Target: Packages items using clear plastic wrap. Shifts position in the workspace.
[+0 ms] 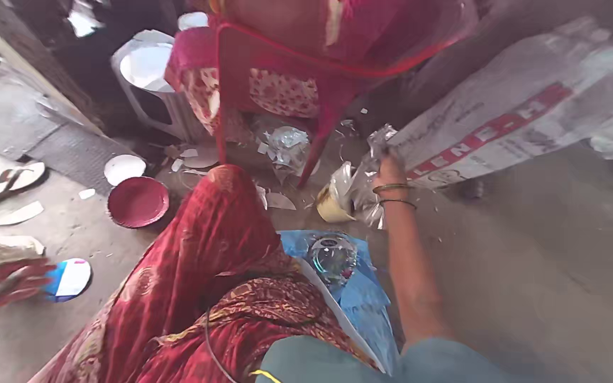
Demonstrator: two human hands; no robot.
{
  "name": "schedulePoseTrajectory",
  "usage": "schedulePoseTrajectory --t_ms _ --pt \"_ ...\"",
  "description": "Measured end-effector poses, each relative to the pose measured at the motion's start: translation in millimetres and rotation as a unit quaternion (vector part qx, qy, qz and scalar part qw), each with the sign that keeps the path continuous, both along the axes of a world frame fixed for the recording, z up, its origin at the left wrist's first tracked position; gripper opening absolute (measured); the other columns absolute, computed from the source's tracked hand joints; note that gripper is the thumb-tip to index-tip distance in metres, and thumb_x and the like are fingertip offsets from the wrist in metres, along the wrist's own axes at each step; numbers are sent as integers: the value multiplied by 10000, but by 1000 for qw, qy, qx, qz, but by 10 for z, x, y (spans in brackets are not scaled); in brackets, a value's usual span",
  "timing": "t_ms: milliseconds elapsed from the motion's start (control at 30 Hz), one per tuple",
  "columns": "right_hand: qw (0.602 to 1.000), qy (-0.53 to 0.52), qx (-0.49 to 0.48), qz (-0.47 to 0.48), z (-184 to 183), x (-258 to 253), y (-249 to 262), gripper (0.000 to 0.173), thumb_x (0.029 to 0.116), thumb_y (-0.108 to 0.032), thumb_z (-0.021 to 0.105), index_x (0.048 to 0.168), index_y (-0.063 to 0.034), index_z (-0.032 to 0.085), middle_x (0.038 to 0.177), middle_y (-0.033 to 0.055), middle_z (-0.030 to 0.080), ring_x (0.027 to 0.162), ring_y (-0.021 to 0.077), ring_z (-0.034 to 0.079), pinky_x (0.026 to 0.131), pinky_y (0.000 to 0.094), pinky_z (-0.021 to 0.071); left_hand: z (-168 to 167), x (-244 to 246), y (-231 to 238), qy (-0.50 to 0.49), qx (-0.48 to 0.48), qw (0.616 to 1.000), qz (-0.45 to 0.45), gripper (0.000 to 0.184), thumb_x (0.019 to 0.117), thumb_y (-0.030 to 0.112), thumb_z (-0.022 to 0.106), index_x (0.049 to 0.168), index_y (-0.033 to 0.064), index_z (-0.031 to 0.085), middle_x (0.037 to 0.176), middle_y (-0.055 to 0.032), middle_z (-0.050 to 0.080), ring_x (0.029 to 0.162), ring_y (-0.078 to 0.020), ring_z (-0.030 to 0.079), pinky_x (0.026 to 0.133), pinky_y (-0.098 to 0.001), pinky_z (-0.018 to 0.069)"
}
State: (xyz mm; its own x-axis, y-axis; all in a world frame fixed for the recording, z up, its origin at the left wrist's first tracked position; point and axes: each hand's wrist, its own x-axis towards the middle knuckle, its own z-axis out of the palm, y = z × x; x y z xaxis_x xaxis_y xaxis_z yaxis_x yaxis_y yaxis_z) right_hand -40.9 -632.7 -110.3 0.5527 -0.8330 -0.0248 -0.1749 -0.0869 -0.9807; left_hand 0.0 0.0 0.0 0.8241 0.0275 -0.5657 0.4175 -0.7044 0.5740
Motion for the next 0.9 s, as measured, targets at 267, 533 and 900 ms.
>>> schedulePoseTrajectory --t_ms 267,533,900 --pt "826 -87 113 545 771 918 2455 196 1093 -167 451 1213 -198 603 888 -87 643 631 -37 550 535 129 476 -828 208 333 -196 -305 927 -97 368 1041 267 545 1348 67 586 1295 -65 679 1149 -205 676 999 -395 565" --pt "615 -155 -139 760 811 1300 4792 156 1045 -122 554 1153 -19 598 804 108 608 612 148 554 553 309 497 -591 -17 280 -296 -428 850 76 972 802 407 848 1567 157 302 1383 1 590 1193 -96 605 996 -311 531" --pt "581 -187 -129 781 208 1693 5236 240 1045 -128 549 1225 -5 648 1053 106 737 844 144 729 760 324 619 -1096 110 1186 -387 -207 837 326 278 1094 166 468 1228 -30 613 917 -26 711 661 -20 585 616 -208 501"
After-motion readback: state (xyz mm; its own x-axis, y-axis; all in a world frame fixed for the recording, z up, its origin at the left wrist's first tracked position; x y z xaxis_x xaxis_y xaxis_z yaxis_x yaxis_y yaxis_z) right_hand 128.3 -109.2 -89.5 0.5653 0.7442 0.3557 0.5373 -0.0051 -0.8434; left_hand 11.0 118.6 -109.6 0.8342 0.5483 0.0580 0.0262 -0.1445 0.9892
